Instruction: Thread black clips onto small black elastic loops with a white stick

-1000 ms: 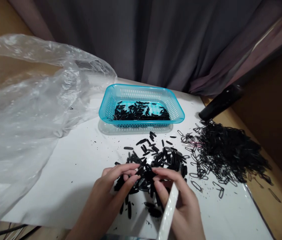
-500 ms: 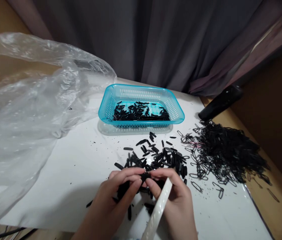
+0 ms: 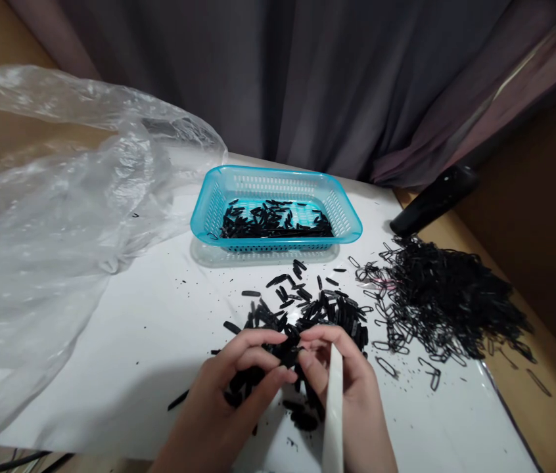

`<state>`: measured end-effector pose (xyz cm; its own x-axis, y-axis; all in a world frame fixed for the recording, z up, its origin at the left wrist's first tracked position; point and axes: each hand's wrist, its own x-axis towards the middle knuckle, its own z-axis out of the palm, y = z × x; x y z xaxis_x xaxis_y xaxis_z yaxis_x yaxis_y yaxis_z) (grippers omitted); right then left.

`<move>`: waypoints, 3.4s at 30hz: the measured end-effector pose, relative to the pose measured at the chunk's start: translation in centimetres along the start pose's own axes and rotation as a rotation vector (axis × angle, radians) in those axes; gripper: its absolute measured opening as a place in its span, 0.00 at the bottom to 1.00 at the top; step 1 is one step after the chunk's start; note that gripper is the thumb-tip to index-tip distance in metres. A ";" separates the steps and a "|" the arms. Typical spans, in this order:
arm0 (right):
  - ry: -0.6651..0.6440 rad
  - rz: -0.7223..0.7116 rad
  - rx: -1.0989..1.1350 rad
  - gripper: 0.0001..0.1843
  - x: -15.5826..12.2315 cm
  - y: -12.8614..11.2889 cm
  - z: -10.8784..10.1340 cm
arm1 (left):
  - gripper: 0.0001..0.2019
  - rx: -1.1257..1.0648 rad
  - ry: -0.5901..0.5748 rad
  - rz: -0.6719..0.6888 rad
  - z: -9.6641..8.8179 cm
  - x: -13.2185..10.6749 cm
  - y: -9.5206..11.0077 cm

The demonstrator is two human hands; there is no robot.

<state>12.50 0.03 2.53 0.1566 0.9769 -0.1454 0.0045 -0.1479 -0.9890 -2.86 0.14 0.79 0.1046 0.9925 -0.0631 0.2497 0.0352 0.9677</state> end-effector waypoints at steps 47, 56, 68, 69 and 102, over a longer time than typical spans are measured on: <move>0.255 -0.235 -0.060 0.17 -0.7 -0.2 -1.4 | 0.18 -0.384 -0.144 -0.252 1.8 -0.7 1.2; 0.103 -0.044 0.225 0.18 -0.1 0.4 -2.2 | 0.20 -0.443 -0.039 -0.343 2.2 -0.9 1.4; -0.101 -0.032 0.014 0.10 -0.6 -0.8 -2.7 | 0.09 -0.049 0.029 -0.065 1.5 -0.7 0.9; -0.086 -0.035 0.003 0.10 -0.6 -0.8 -2.7 | 0.08 0.009 0.042 -0.028 1.5 -0.8 0.9; 0.259 -0.672 -0.246 0.17 -2.6 1.3 -0.5 | 0.07 0.403 0.268 0.650 2.2 -0.7 1.1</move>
<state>12.63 -2.80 1.65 0.2695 0.8058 0.5273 0.3960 0.4064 -0.8234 -0.54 -0.73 1.34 0.1273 0.7959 0.5918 0.5513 -0.5528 0.6249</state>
